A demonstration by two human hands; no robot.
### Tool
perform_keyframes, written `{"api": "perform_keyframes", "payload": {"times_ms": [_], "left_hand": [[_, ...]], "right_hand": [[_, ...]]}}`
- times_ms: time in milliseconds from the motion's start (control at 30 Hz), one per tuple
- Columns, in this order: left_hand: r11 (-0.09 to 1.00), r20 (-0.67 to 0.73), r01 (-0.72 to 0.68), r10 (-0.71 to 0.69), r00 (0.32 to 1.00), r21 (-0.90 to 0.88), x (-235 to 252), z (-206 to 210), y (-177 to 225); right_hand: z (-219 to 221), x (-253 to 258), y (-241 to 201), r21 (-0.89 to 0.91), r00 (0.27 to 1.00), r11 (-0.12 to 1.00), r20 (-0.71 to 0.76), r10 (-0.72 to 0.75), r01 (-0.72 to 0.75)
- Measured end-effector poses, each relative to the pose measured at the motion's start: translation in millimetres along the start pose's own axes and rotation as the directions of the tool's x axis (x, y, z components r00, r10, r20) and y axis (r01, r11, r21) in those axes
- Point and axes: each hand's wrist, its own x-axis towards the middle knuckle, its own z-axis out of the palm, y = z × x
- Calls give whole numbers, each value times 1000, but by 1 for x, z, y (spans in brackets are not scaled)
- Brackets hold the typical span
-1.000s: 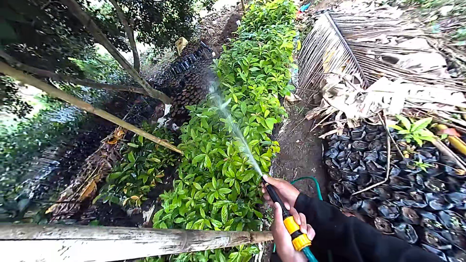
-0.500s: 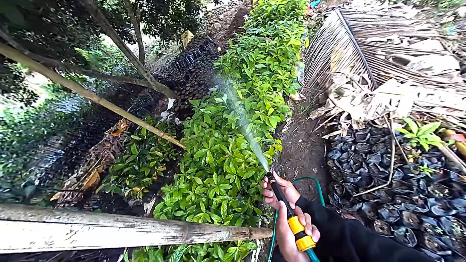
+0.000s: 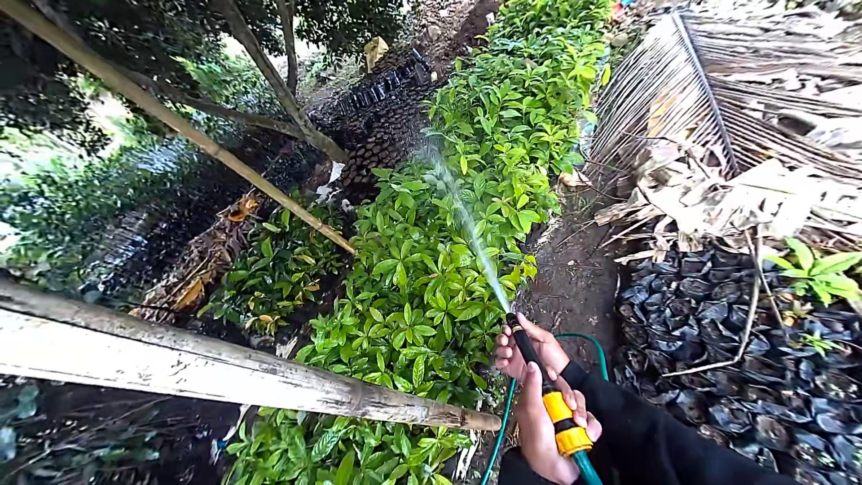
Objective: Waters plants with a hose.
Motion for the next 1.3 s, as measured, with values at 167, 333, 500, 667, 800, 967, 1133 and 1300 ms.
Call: {"api": "perform_keyframes", "payload": {"times_ms": [167,333,500,667,800,967,1133,1300], "left_hand": [[1000,-49,11,-11,999,-4,-5,9,0],[1000,-54,13,-13,998,-5,0,-2,3],[971,124,-47,78,989,-234,5,-24,18],[918,219,-84,180,959,-388,8,-42,28],[904,232,-107,218,948,-414,4,-39,26],[884,266,-82,226,937,-460,0,-42,26],[861,238,-108,255,937,-496,1,-51,29],[823,83,-258,345,935,-506,6,-64,50]], "right_hand": [[8,-3,14,216,999,976,21,-33,28],[-3,-1,5,-61,996,997,-68,49,-53],[0,-6,5,-429,982,902,-187,-34,-50],[8,-2,12,-450,941,877,-338,7,-168],[14,8,16,-438,936,878,-350,31,-193],[17,22,20,-408,941,895,-336,36,-180],[16,17,21,-667,898,692,-436,-62,-275],[13,-28,7,-943,993,-329,84,-85,52]]}}
